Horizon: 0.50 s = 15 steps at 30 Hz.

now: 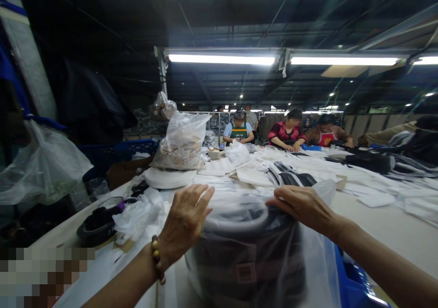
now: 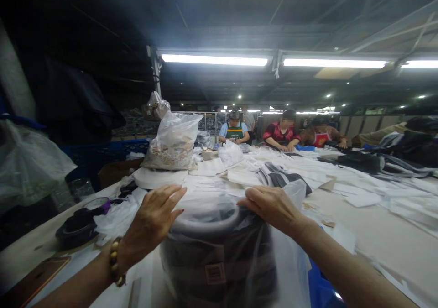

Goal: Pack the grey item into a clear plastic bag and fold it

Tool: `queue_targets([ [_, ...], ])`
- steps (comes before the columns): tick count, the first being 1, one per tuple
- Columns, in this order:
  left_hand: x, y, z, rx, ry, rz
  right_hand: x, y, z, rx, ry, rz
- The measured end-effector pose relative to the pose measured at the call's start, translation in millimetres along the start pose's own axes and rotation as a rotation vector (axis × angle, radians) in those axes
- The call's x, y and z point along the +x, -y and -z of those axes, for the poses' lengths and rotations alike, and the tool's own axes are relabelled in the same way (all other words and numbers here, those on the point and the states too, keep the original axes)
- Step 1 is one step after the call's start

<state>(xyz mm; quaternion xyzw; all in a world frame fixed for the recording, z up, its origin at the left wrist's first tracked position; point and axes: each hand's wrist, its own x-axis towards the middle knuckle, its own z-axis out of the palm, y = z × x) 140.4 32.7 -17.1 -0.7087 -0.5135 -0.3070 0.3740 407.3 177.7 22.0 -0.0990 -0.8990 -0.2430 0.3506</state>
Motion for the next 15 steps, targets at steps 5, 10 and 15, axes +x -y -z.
queue_targets([
  [5, 34, 18, 0.4, 0.022, 0.456, 0.085, -6, -2, 1, 0.046, -0.003, -0.015],
  [10, 50, 20, -2.3, 0.034, 0.562, -0.035, -11, -1, 1, 0.064, -0.053, -0.047],
  [15, 46, 23, -5.7, 0.083, 0.377, 0.032, -14, 0, -1, 0.015, -0.137, -0.093],
])
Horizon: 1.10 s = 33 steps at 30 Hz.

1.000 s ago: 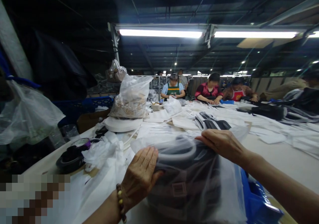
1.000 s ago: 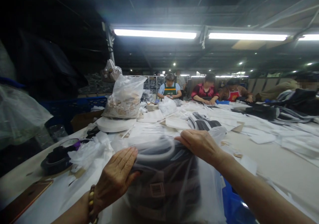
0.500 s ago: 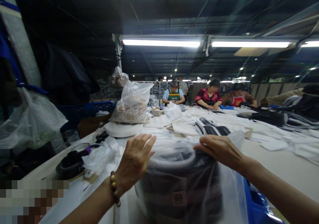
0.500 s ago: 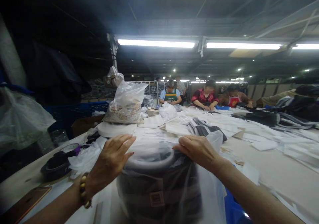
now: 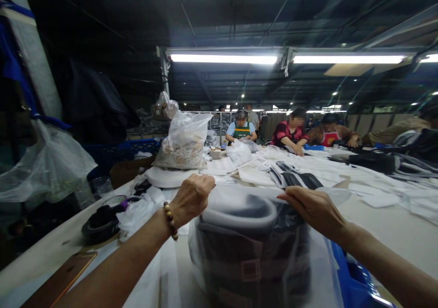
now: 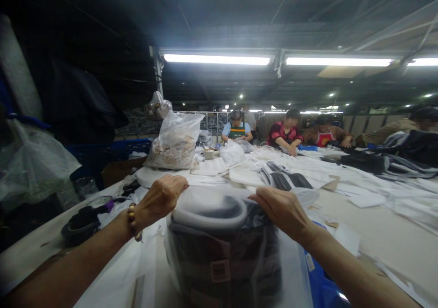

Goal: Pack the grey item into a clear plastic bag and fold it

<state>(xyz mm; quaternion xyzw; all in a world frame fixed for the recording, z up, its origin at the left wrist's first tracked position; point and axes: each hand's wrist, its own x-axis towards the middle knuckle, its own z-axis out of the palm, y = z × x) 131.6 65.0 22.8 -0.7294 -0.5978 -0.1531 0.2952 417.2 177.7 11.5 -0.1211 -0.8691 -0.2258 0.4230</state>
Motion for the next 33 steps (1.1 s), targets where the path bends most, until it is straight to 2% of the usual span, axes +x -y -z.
queue_targets([
  [3, -3, 0, -6.5, -0.031, -0.083, 0.023, -1, -1, 2, -0.029, 0.025, -0.044],
  [6, -8, -2, -11.9, -0.113, -0.127, 0.023, 0, -1, 7, 0.049, 0.108, -0.110],
  [9, -13, 0, -10.9, -0.245, -0.114, 0.033, 4, 1, 11, 0.177, 0.218, -0.194],
  [11, -15, 3, -4.8, -0.411, -0.042, 0.058, 9, 2, 15, 0.217, 0.278, -0.202],
  [14, -12, 7, 13.4, -0.656, 0.053, 0.107, 21, 1, 25, 0.205, 0.325, -0.142],
  [17, -6, 10, 32.6, -0.787, 0.059, 0.123, 33, -1, 35, 0.206, 0.343, -0.173],
  [19, -3, 11, 35.5, -0.848, 0.056, 0.158, 35, -2, 34, 0.219, 0.346, -0.233],
  [25, -1, 16, 5.4, -0.820, 0.086, 0.247, 26, -2, 0, 0.201, 0.399, -0.279],
  [29, 2, 19, 7.9, -0.772, 0.054, 0.238, 29, -7, -3, 0.198, 0.412, -0.242],
  [33, 3, 19, 7.9, -0.738, 0.042, 0.244, 29, -10, -7, 0.172, 0.391, -0.276],
])
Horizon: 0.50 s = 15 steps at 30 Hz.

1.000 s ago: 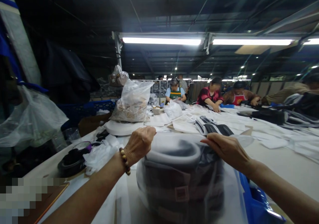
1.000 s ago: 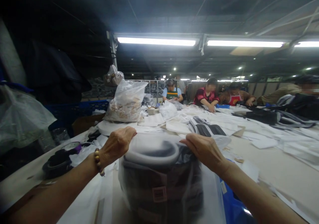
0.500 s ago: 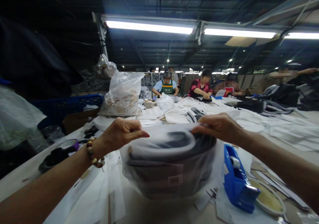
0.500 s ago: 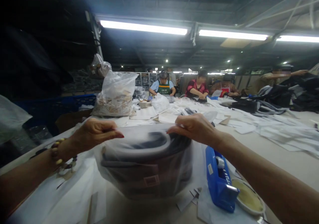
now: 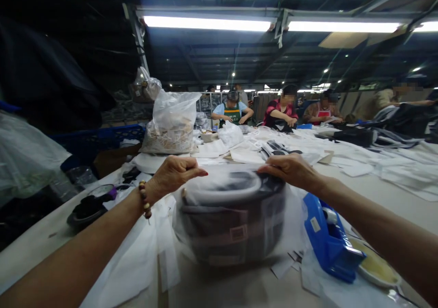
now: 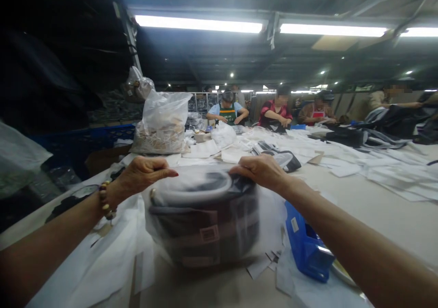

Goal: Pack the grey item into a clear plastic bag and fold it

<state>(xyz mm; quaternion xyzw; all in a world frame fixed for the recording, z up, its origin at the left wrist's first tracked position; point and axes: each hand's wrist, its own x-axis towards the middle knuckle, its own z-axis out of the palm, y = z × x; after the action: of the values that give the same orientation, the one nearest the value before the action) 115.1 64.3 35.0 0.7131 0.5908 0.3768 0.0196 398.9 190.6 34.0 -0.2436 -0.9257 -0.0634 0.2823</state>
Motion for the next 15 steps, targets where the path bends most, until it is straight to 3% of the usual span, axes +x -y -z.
queue_targets([
  [4, 1, 5, -4.2, -0.041, 0.031, 0.022, 1, -1, -6, 0.006, 0.026, 0.002],
  [8, 1, 1, 9.6, -0.234, 0.280, 0.155, 0, 0, -2, 0.092, 0.040, -0.025],
  [11, -6, -8, 21.2, -0.213, 0.473, 0.173, -4, 1, 2, 0.149, 0.075, -0.015],
  [15, -21, -17, 21.9, -0.172, 0.549, 0.177, -13, 9, 11, 0.229, 0.082, 0.065],
])
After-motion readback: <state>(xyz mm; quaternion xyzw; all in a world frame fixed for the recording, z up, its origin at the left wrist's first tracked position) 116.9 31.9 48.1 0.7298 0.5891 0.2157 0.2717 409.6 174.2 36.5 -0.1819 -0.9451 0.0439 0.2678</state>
